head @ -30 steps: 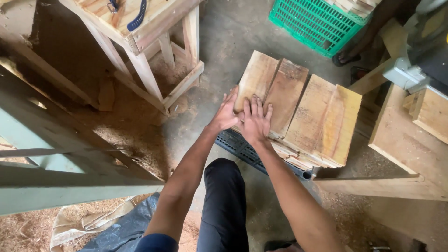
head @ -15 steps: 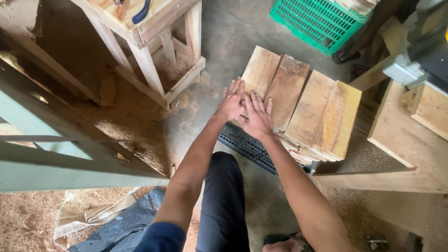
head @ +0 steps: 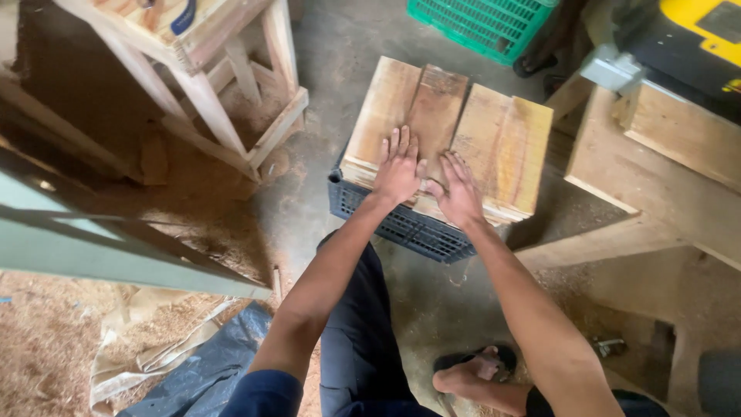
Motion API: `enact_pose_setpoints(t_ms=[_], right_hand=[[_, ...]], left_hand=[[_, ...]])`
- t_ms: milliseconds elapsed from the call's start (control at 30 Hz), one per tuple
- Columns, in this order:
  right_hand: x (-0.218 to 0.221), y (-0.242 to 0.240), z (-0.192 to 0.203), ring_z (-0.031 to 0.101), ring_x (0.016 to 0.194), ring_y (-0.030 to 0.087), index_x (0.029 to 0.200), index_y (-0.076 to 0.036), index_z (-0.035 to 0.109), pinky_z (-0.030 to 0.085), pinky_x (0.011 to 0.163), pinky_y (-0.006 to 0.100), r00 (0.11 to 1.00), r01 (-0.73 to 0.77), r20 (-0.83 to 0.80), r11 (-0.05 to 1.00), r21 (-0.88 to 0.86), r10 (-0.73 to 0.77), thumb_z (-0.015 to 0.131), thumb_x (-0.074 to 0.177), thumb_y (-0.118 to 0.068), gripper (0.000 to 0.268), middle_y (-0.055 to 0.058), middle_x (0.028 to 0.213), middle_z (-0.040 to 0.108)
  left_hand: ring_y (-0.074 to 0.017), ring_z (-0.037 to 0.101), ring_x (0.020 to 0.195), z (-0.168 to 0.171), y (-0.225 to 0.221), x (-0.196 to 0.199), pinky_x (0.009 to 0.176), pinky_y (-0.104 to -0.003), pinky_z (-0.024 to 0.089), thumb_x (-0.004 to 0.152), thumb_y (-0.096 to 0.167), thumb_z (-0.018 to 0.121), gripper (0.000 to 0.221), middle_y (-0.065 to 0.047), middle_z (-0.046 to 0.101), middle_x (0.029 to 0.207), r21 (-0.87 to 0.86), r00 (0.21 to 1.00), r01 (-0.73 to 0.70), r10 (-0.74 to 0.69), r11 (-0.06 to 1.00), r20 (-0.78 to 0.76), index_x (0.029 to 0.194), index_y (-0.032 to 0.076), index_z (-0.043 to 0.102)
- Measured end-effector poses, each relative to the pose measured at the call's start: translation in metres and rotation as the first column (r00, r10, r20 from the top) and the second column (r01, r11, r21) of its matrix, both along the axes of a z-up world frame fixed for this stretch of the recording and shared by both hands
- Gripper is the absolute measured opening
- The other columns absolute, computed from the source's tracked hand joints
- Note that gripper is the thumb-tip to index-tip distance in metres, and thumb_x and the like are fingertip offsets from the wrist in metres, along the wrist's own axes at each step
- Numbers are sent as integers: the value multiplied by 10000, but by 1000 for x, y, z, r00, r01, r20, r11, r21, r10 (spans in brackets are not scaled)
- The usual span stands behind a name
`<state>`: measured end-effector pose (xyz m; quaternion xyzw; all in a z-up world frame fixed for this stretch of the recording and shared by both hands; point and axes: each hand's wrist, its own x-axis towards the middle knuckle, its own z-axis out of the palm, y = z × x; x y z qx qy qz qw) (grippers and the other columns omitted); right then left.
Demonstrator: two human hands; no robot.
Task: Feeding wooden boards through a thickness planer and stacking them in a crate.
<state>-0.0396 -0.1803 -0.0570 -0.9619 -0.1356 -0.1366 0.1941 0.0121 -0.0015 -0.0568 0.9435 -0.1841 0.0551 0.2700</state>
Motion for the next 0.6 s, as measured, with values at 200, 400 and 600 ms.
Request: enact_pose_setpoints(t_ms=[200, 400, 600], right_hand=[[-37, -61, 17, 220, 1569, 293, 1605, -145, 336, 111, 1301, 468, 927, 306, -182, 941, -143, -328, 407, 1024, -683, 795, 122, 1684, 278], [-99, -99, 50, -5, 1596, 285, 1663, -311, 40, 164, 1269, 545, 866, 274, -353, 927, -257, -354, 456, 996, -642, 853, 42, 1740, -10], [-101, -112, 39, 21, 1597, 266, 1655, -284, 170, 158, 1266, 564, 898, 288, -327, 955, -69, -294, 448, 1002, -658, 803, 30, 1736, 71]], left_hand=[[-362, 32, 1585, 3, -84, -15, 1254, -636, 0, 1038, 526, 340, 679, -118, 170, 1711, 201, 964, 226, -190, 953, -184, 1589, 129, 349], [-478, -144, 1532, 76, -108, -69, 1104, -791, -198, 1011, 653, 172, 778, -118, -24, 1723, 452, 962, 169, -47, 876, -269, 1647, 208, 121], [-381, -116, 1568, 66, -134, -76, 1177, -686, -185, 1062, 535, 159, 698, -149, -46, 1723, 438, 964, 224, -130, 871, -233, 1646, 156, 102]])
